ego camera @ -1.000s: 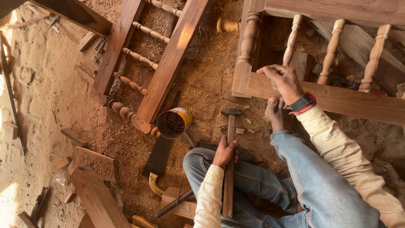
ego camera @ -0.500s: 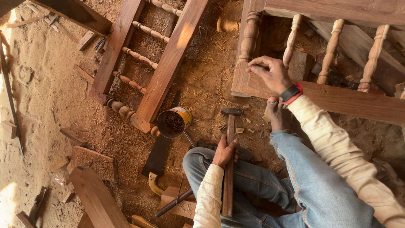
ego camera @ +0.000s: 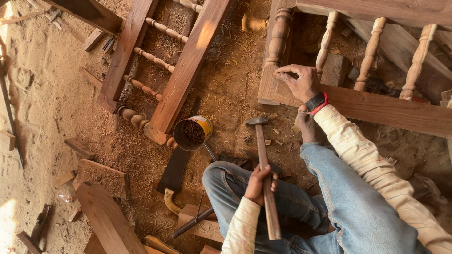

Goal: The person assembles a wooden chair frame by inserting nails into pre-drilled holes and hammering them in. They repeatedly pick nails from a container and use a hammer to secure the chair's spindles and rails.

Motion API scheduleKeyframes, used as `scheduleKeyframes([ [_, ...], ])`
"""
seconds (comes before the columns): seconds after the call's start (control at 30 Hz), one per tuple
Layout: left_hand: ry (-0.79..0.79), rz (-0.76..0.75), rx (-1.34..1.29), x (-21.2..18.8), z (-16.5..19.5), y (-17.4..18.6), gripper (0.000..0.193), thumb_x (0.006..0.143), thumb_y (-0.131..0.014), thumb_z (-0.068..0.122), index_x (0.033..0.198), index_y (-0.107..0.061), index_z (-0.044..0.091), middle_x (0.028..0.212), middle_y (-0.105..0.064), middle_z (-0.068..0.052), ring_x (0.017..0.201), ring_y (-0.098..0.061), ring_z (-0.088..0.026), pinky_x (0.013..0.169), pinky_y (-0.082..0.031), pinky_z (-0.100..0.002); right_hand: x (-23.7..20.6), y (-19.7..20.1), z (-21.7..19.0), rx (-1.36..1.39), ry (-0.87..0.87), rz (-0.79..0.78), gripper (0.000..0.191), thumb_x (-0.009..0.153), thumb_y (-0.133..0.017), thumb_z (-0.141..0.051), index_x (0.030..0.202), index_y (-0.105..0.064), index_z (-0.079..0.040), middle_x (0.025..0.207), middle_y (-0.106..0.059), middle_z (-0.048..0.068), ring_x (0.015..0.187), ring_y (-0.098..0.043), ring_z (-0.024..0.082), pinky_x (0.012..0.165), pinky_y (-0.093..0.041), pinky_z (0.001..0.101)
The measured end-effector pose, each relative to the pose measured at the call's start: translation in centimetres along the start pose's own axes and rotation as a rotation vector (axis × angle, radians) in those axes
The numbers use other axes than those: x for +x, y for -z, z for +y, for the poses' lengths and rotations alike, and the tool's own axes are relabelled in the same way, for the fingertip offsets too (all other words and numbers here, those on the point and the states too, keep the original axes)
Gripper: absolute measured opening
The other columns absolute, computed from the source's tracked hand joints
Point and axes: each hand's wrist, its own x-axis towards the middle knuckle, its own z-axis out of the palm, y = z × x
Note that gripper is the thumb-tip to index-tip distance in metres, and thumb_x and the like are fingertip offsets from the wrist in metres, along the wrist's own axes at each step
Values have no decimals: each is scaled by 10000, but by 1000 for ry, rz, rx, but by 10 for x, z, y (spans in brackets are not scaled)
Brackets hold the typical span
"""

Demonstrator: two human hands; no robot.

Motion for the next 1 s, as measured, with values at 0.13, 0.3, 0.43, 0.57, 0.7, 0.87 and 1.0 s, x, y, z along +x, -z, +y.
scheduleKeyframes([
  [0.13,13,64,68,-10,-4,-8,290,1012,-607,177,1225,-414,136,749,-549,-32,519,-528,-105,436,-444,-244,-1,0,1,-25,19,-7,152,969,-797,-255,1028,-806,-116,1006,-795,40,872,-753,162,767,-577,303],
  [0.3,-182,161,464,-36,25,-30,248,1003,-607,131,1196,-459,82,716,-539,-32,492,-526,-131,406,-433,-272,0,2,0,-23,79,-28,121,984,-781,-211,1035,-793,-103,1021,-787,56,888,-751,179,794,-582,306],
  [0.43,-539,189,986,-75,67,-59,333,1003,-582,101,1300,-445,38,783,-675,-74,536,-629,-154,437,-507,-295,1,2,-4,-66,128,-33,119,971,-782,-173,1032,-780,-71,1017,-774,79,899,-740,202,818,-577,323],
  [0.57,-718,151,1239,-95,96,-87,579,996,-593,76,1503,-320,14,811,-732,-140,584,-695,-227,522,-556,-361,0,2,-5,-52,152,-45,127,962,-784,-163,1027,-775,-54,1006,-769,93,896,-739,211,811,-580,331],
  [0.7,-956,116,1393,-70,113,-110,537,1033,-582,82,1512,-347,27,911,-703,-179,737,-724,-341,614,-559,-434,2,3,-5,-87,192,-49,115,967,-794,-169,1023,-780,-69,1012,-774,97,871,-743,213,791,-592,332],
  [0.87,-825,153,1505,-49,125,-118,564,987,-613,97,1491,-368,39,871,-678,-236,731,-672,-448,598,-495,-515,6,3,-9,-92,103,-22,69,956,-777,-137,998,-795,-86,986,-784,86,794,-738,196,743,-596,315],
  [1.0,-943,142,1470,-56,118,-109,533,1018,-590,105,1489,-350,39,868,-670,-210,677,-684,-390,559,-523,-470,4,4,-11,-76,143,-41,86,948,-791,-163,1008,-802,-102,1008,-786,75,824,-737,183,755,-594,309],
])
